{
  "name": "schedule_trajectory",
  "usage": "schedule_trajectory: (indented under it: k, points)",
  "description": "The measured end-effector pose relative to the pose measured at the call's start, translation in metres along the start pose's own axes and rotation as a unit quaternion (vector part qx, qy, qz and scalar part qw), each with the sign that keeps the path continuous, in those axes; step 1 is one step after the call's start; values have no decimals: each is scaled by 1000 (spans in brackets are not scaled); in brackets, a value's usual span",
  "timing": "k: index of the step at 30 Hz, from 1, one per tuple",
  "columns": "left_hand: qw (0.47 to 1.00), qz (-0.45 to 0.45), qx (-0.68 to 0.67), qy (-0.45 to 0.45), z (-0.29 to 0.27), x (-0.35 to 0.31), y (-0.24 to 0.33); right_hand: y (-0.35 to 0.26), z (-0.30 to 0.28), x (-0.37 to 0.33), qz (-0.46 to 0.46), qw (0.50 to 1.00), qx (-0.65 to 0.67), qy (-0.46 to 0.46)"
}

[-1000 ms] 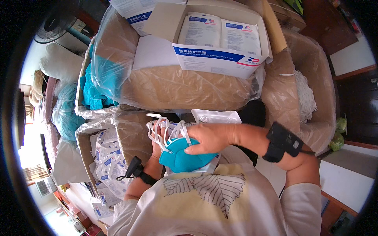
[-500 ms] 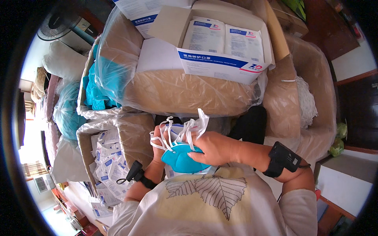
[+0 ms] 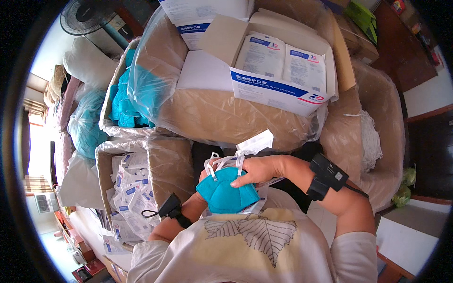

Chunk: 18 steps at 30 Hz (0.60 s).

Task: Unpacking individual medical masks from plastic pouches and inspecting them.

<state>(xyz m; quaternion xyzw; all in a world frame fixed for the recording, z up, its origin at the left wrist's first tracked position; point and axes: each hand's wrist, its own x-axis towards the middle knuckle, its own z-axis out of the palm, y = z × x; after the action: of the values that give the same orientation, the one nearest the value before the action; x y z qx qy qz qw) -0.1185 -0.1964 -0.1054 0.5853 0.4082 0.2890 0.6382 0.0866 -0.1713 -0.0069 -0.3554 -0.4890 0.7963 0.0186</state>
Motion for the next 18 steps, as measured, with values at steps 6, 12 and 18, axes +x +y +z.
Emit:
schedule_trajectory:
  k: [6,12,18]
  points:
    - [986,-74,-135,60,-1,-2,-17,4,0,3,-33,998,-44,8]
    - [969,-6,241,52,-11,-9,7,11,6,-8,7,994,89,63]
    - [983,-25,180,34,-2,-9,27,18,8,-1,28,984,167,62]
